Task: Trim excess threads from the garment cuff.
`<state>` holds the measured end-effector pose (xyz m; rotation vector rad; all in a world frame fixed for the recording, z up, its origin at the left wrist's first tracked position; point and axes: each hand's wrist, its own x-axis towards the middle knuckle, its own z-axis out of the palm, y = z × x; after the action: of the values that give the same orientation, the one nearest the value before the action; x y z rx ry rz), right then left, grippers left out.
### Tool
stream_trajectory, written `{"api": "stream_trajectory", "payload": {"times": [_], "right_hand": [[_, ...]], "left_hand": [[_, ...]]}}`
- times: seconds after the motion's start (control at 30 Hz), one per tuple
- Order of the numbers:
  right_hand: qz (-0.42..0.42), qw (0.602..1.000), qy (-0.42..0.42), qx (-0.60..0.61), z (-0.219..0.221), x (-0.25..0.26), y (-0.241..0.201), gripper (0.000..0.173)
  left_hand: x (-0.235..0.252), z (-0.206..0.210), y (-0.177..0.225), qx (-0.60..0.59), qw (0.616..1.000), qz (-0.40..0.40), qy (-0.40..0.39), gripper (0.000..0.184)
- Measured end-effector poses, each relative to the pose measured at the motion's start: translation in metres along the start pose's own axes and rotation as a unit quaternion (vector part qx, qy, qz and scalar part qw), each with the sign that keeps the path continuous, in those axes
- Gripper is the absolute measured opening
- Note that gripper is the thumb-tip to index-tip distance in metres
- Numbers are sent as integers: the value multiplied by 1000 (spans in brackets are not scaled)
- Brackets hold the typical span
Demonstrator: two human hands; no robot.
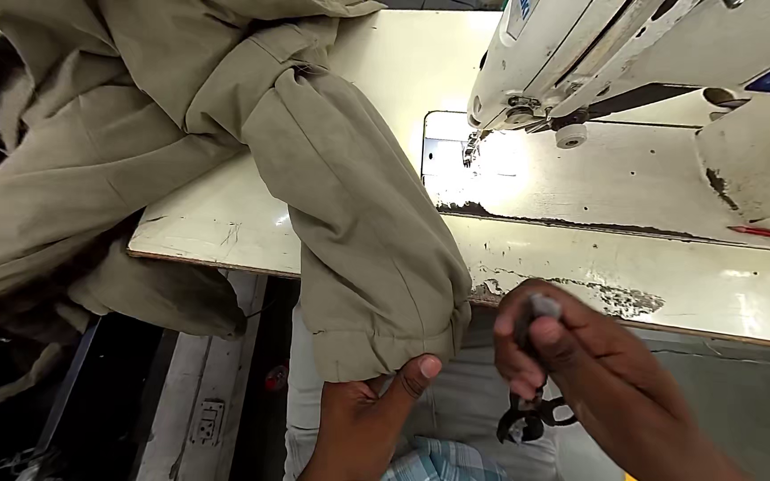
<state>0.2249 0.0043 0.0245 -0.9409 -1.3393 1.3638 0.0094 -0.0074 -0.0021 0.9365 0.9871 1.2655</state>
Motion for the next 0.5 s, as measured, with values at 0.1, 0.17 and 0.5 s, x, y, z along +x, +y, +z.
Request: {"api": "stream_trajectory", "payload": {"times": [0.1,0.17,0.5], "right_hand": [[-4,997,73,-16,-10,-8,-4,37],[-4,996,87,-35,-12,-18,1,41],[-97,977,102,-161,-9,-33,3,28]], "left_hand": [[-1,0,-1,-24,1000,1,8,25],[-1,2,-1,-40,999,4,13,25],[1,9,-2,-69,996,15,46,23]]}}
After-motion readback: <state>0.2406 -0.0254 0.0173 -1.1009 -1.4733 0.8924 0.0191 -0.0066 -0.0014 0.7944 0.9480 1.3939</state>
